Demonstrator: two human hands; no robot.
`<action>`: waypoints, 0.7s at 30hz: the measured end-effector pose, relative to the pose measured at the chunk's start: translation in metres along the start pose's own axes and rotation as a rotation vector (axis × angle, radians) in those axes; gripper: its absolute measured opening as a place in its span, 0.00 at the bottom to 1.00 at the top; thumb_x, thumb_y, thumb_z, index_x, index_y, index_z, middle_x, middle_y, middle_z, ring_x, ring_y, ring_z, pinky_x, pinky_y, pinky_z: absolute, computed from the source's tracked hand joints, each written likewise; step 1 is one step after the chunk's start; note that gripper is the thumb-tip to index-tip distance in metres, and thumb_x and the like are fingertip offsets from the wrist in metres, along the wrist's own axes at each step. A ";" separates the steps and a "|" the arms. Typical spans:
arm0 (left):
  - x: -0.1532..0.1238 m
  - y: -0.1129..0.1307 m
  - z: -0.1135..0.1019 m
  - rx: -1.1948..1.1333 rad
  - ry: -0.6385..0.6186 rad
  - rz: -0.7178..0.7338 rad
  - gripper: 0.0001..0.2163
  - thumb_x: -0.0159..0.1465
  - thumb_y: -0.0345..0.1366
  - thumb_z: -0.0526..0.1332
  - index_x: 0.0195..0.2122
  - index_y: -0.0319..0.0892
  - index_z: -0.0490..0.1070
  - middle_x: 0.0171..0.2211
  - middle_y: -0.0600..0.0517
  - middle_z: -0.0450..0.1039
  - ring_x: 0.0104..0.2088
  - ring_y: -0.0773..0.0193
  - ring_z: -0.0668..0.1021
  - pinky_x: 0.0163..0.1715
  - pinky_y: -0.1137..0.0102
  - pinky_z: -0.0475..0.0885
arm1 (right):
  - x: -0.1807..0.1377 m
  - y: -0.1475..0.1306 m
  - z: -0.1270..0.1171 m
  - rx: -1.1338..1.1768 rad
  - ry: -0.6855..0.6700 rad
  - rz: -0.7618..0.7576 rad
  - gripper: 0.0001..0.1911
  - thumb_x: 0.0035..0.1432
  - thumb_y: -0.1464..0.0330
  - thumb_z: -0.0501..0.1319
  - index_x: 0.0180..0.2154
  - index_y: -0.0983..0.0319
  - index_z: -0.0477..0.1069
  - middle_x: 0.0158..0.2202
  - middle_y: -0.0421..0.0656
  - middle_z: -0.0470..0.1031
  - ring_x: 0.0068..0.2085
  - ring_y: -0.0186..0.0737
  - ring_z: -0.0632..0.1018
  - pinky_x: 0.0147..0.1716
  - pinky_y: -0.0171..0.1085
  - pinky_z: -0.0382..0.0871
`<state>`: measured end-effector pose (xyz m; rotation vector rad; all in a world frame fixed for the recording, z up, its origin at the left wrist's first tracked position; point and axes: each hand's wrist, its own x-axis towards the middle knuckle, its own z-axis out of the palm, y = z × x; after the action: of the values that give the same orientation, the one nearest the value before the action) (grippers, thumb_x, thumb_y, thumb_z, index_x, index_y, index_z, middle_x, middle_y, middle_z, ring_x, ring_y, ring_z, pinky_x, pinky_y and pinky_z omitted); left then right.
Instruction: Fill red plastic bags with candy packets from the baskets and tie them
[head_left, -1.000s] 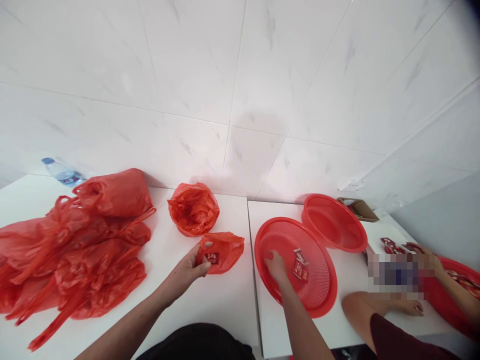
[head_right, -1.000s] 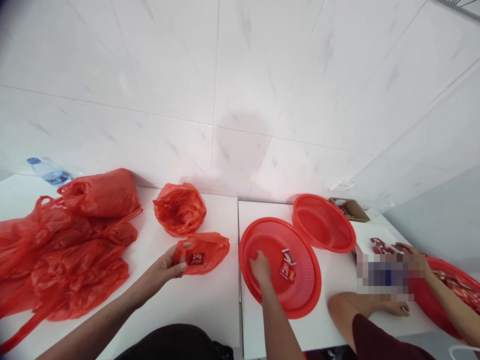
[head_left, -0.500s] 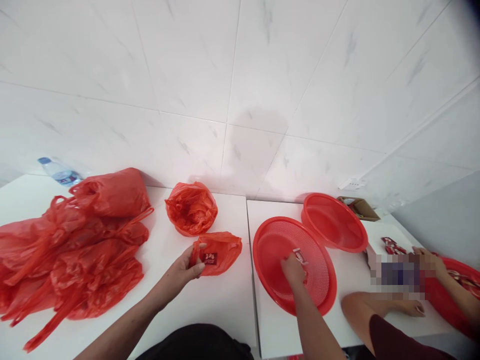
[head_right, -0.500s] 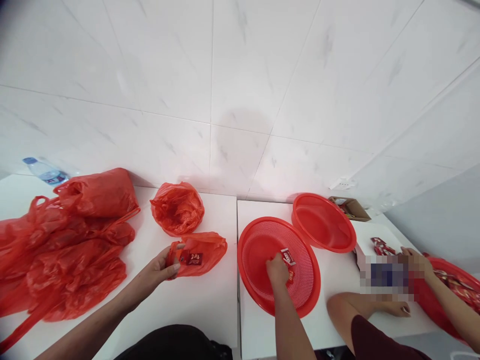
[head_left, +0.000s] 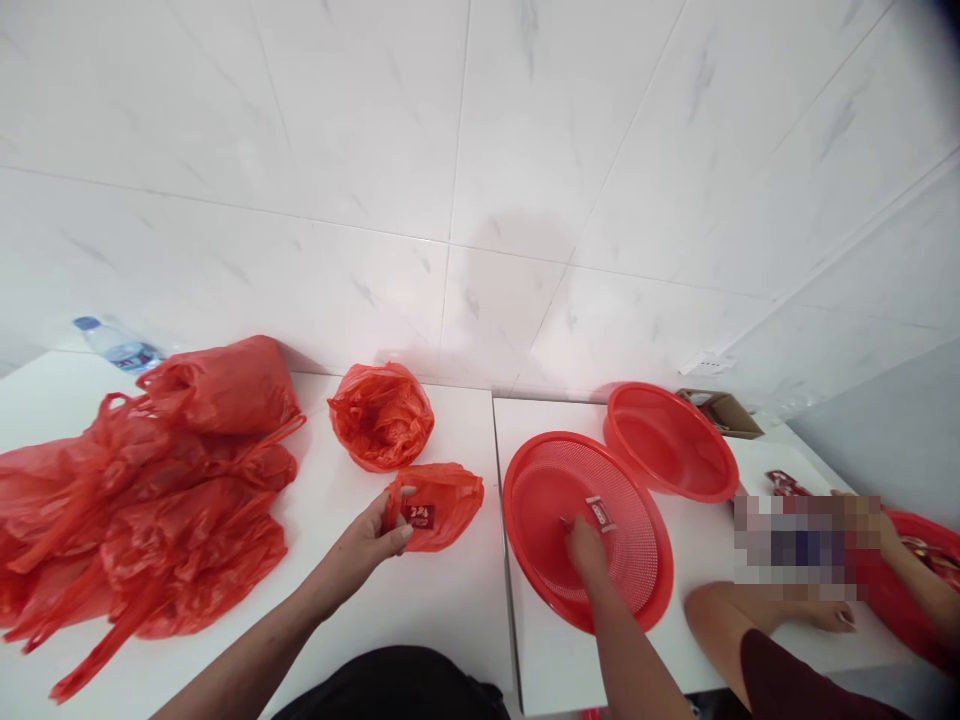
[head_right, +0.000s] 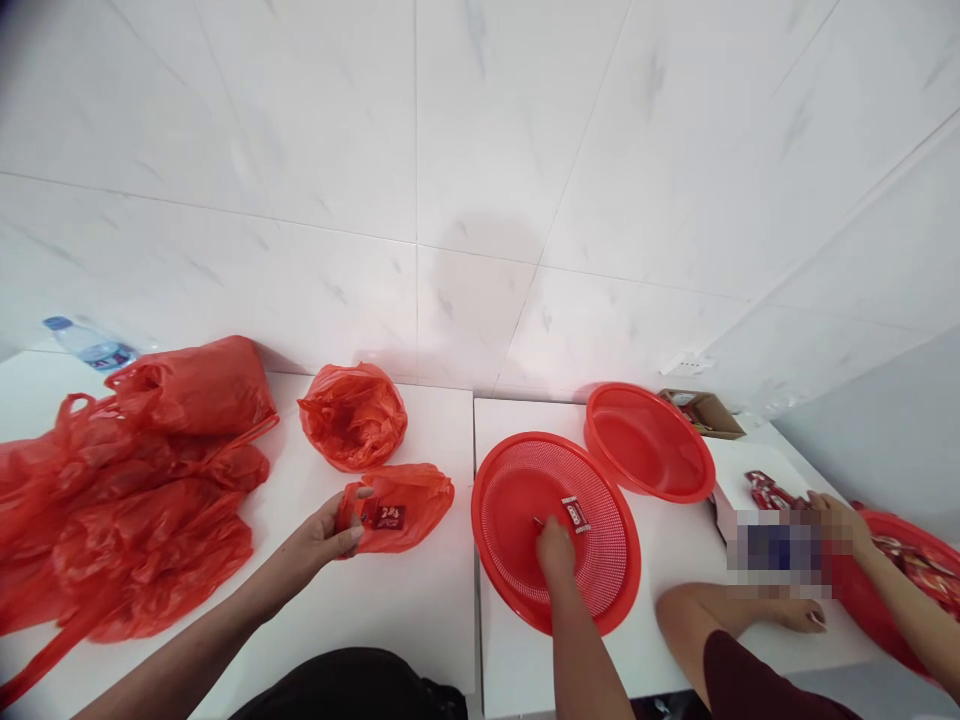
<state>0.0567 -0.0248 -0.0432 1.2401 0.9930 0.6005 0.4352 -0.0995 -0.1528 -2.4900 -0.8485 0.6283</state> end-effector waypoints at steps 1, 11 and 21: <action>-0.001 0.000 0.000 -0.007 0.002 -0.001 0.29 0.59 0.46 0.61 0.60 0.44 0.58 0.27 0.57 0.62 0.30 0.64 0.68 0.34 0.67 0.65 | 0.000 -0.005 -0.001 0.030 -0.014 -0.014 0.11 0.51 0.64 0.53 0.35 0.58 0.69 0.29 0.46 0.74 0.34 0.51 0.76 0.33 0.45 0.67; -0.002 0.002 -0.004 -0.054 0.000 0.004 0.30 0.60 0.45 0.62 0.61 0.43 0.55 0.26 0.57 0.62 0.29 0.66 0.67 0.33 0.69 0.62 | -0.081 -0.118 0.010 0.757 -0.324 -0.245 0.12 0.50 0.62 0.60 0.38 0.59 0.67 0.33 0.42 0.72 0.32 0.39 0.75 0.31 0.38 0.70; 0.001 0.001 -0.005 -0.038 -0.014 0.040 0.30 0.58 0.49 0.62 0.59 0.43 0.57 0.26 0.57 0.63 0.28 0.66 0.67 0.32 0.68 0.63 | -0.127 -0.167 0.055 0.935 -0.722 -0.181 0.25 0.50 0.56 0.65 0.50 0.56 0.67 0.51 0.46 0.72 0.48 0.43 0.75 0.40 0.40 0.71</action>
<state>0.0527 -0.0217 -0.0429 1.2316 0.9432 0.6382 0.2398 -0.0482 -0.0738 -1.3220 -0.7369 1.4803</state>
